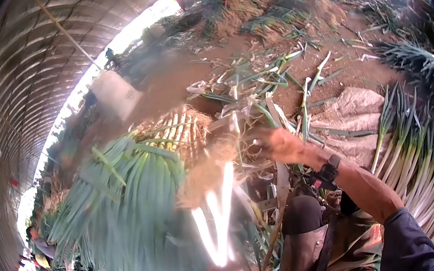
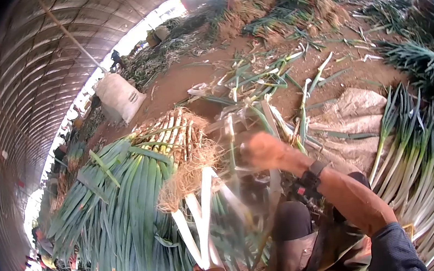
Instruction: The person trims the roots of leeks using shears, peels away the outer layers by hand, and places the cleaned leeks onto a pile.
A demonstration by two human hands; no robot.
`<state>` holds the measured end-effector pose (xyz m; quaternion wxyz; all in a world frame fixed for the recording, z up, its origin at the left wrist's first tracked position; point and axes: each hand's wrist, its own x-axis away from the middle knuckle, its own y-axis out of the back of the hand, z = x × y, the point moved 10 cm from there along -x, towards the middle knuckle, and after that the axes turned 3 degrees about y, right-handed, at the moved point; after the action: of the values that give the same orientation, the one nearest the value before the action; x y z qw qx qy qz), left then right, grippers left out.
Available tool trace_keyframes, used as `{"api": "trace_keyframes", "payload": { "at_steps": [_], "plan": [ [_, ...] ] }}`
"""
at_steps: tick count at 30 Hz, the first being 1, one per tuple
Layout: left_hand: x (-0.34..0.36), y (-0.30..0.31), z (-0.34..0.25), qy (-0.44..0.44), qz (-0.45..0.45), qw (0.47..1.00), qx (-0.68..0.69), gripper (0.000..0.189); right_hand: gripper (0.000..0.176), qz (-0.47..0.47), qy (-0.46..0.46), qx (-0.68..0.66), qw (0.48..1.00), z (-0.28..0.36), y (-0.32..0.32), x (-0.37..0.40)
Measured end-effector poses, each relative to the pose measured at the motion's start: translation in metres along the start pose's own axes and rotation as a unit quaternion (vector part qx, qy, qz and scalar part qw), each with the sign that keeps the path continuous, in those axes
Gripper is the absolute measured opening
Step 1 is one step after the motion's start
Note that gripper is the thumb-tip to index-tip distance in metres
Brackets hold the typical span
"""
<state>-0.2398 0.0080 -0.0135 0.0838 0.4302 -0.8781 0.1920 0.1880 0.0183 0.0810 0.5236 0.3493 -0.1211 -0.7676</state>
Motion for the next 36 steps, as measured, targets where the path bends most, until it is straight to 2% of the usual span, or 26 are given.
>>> {"api": "trace_keyframes", "payload": {
  "at_steps": [1,3,4,5,7,8,9,10,11,12,14,15,16,17,19,20,21,23,25,26,27,28,30,32,35,36],
  "plan": [
    [0.000,-0.007,-0.007,-0.005,0.013,1.000,0.008,0.026,0.027,0.043,-0.048,-0.056,0.996,0.025,-0.004,0.009],
    [0.000,-0.028,-0.022,-0.015,0.038,0.999,0.027,0.027,0.057,0.116,-0.156,-0.153,0.969,0.082,-0.010,0.032],
    [0.003,-0.057,-0.037,-0.009,0.091,0.994,0.062,0.030,0.053,0.090,-0.073,-0.175,0.978,0.094,-0.016,0.032],
    [0.002,-0.053,-0.032,0.006,0.056,0.998,0.031,0.025,0.050,0.061,0.010,-0.196,0.979,0.107,-0.021,0.035],
    [0.000,-0.041,-0.023,0.036,-0.012,0.999,-0.032,0.019,0.039,0.138,-0.140,-0.300,0.933,0.101,-0.048,0.043],
    [0.000,-0.044,-0.024,0.023,-0.001,0.998,-0.054,0.018,0.033,0.174,-0.213,-0.348,0.896,0.097,-0.060,0.051],
    [-0.002,-0.035,-0.016,0.021,-0.017,0.998,-0.065,0.016,0.028,0.120,-0.103,-0.183,0.970,0.102,-0.041,0.040],
    [-0.005,-0.027,-0.007,0.019,-0.033,0.997,-0.074,0.015,0.023,0.061,0.012,-0.009,0.998,0.108,-0.027,0.033],
    [-0.005,-0.020,0.001,0.020,-0.034,0.997,-0.066,0.017,0.018,0.000,0.125,0.166,0.978,0.113,-0.021,0.033],
    [-0.004,-0.022,0.000,0.022,-0.031,0.998,-0.056,0.019,0.013,-0.060,0.230,0.333,0.913,0.117,-0.024,0.042],
    [-0.001,-0.029,-0.006,0.032,-0.024,0.999,-0.030,0.026,0.011,-0.177,0.226,0.377,0.881,0.074,0.042,0.024],
    [0.000,-0.034,-0.010,0.036,-0.022,0.999,-0.018,0.029,0.010,-0.126,0.004,0.034,0.992,0.045,0.081,0.012],
    [0.002,-0.038,-0.015,0.041,-0.019,0.999,-0.005,0.033,0.012,-0.230,-0.213,-0.308,0.898,0.020,0.114,0.029],
    [0.004,-0.040,-0.017,0.046,-0.016,0.999,0.003,0.037,0.020,-0.252,-0.151,-0.317,0.902,0.019,0.128,0.022],
    [0.008,-0.047,-0.023,0.055,-0.008,0.998,0.024,0.045,0.021,-0.160,-0.169,-0.252,0.939,0.015,0.116,0.023],
    [0.008,-0.049,-0.025,0.059,-0.005,0.998,0.029,0.048,0.025,-0.059,-0.067,0.032,0.995,0.027,0.097,0.015],
    [-0.003,-0.042,-0.019,0.040,0.042,0.998,0.032,0.064,0.030,0.049,0.041,0.312,0.948,0.031,0.059,0.017],
    [0.001,-0.046,-0.032,0.025,-0.018,0.999,0.041,0.063,0.039,0.100,0.011,0.339,0.936,0.059,0.031,0.044],
    [-0.001,-0.050,-0.034,0.055,-0.011,0.998,0.013,0.063,0.059,0.142,0.024,0.319,0.937,0.062,-0.009,0.060],
    [-0.008,-0.028,-0.023,0.039,-0.023,0.999,0.020,0.063,0.047,0.107,0.139,0.225,0.958,0.080,-0.036,0.067],
    [-0.004,-0.042,-0.038,0.032,-0.036,0.999,-0.023,0.063,0.035,0.068,0.249,0.121,0.958,0.112,-0.049,0.078],
    [-0.006,-0.040,-0.036,0.046,-0.042,0.998,-0.013,0.064,0.035,0.158,0.203,0.082,0.963,0.111,-0.079,0.094],
    [-0.009,-0.032,-0.035,0.053,-0.059,0.997,-0.018,0.064,0.034,0.270,0.168,0.006,0.948,0.144,-0.108,0.126],
    [-0.013,-0.041,-0.049,0.032,-0.075,0.996,-0.024,0.061,0.035,0.312,0.194,-0.056,0.928,0.170,-0.133,0.152],
    [-0.020,-0.047,-0.064,0.015,-0.054,0.998,-0.016,0.056,0.036,0.300,0.205,-0.086,0.928,0.189,-0.164,0.180],
    [-0.022,-0.041,-0.069,-0.008,-0.088,0.996,0.001,0.055,0.034,0.354,0.187,-0.127,0.908,0.188,-0.185,0.190]
  ]
}}
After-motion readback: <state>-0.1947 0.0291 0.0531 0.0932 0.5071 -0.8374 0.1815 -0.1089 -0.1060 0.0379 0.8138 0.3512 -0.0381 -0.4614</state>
